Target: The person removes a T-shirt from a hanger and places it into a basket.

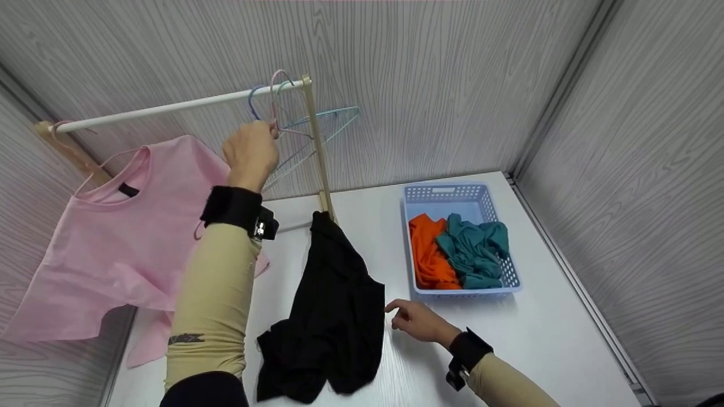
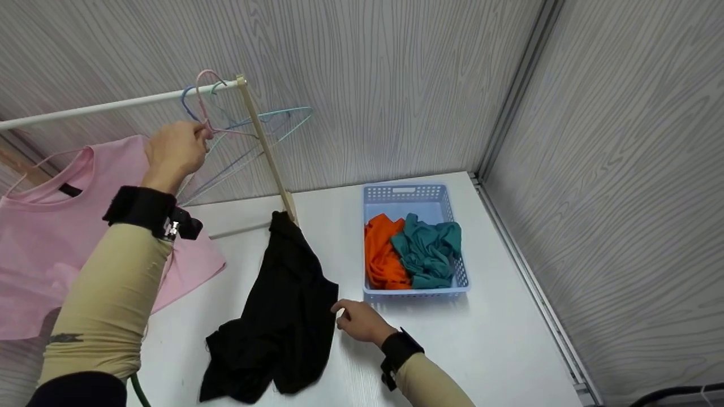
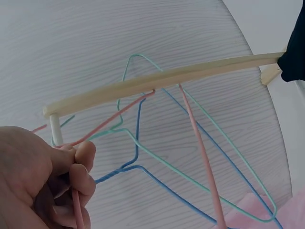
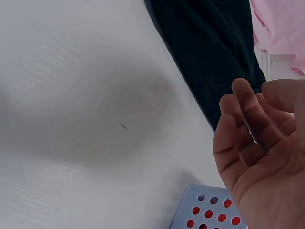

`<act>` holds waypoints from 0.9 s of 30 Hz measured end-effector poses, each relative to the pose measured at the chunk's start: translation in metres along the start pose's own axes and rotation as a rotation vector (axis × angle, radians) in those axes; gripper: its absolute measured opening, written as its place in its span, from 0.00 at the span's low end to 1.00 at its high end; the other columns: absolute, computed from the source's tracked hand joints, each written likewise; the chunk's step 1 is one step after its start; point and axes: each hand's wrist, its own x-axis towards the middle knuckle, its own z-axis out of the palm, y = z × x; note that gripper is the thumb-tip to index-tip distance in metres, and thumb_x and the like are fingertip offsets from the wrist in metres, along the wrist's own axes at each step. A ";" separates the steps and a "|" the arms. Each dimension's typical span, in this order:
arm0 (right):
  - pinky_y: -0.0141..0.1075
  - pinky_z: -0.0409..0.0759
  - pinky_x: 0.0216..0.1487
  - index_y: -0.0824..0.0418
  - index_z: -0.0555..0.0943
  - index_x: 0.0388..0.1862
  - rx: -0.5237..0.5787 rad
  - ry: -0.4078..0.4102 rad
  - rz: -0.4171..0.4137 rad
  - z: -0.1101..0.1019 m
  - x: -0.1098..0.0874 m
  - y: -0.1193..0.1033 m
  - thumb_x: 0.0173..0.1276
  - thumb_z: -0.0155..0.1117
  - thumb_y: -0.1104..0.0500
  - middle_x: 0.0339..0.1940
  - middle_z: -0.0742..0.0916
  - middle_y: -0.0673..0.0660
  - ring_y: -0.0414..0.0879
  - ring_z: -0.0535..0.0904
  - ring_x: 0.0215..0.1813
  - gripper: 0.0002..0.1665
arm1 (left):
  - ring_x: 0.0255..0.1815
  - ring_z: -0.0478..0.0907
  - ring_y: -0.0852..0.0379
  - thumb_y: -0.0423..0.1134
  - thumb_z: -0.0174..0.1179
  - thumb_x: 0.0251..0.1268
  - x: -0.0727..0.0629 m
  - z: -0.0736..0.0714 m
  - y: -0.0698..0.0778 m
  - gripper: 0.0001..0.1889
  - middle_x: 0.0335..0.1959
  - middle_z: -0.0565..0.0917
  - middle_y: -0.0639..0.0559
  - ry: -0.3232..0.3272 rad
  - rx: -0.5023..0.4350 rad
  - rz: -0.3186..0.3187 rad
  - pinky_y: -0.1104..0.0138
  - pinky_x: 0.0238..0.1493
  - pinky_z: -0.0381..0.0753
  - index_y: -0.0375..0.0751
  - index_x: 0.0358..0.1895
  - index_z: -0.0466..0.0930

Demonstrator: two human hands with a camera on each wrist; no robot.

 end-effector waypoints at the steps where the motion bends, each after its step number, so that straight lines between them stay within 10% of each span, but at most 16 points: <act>1: 0.31 0.75 0.33 0.60 0.77 0.55 -0.002 -0.003 0.002 0.000 0.000 0.000 0.72 0.53 0.63 0.35 0.88 0.61 0.38 0.79 0.33 0.15 | 0.48 0.80 0.36 0.48 0.45 0.77 0.002 0.000 0.000 0.17 0.51 0.84 0.38 0.006 -0.010 -0.006 0.46 0.45 0.76 0.43 0.49 0.82; 16: 0.29 0.74 0.32 0.65 0.77 0.55 0.051 -0.043 0.013 0.014 0.000 0.002 0.71 0.54 0.64 0.33 0.88 0.62 0.38 0.78 0.31 0.15 | 0.50 0.81 0.34 0.45 0.47 0.77 0.014 0.043 0.005 0.17 0.51 0.84 0.34 0.047 -0.043 0.017 0.45 0.45 0.80 0.39 0.50 0.83; 27: 0.29 0.73 0.33 0.67 0.78 0.54 0.000 -0.050 0.001 0.014 0.009 0.002 0.70 0.56 0.63 0.34 0.87 0.60 0.34 0.75 0.31 0.15 | 0.26 0.79 0.56 0.47 0.41 0.78 -0.006 0.031 -0.025 0.22 0.39 0.85 0.43 -0.365 -0.111 0.133 0.66 0.29 0.77 0.39 0.62 0.73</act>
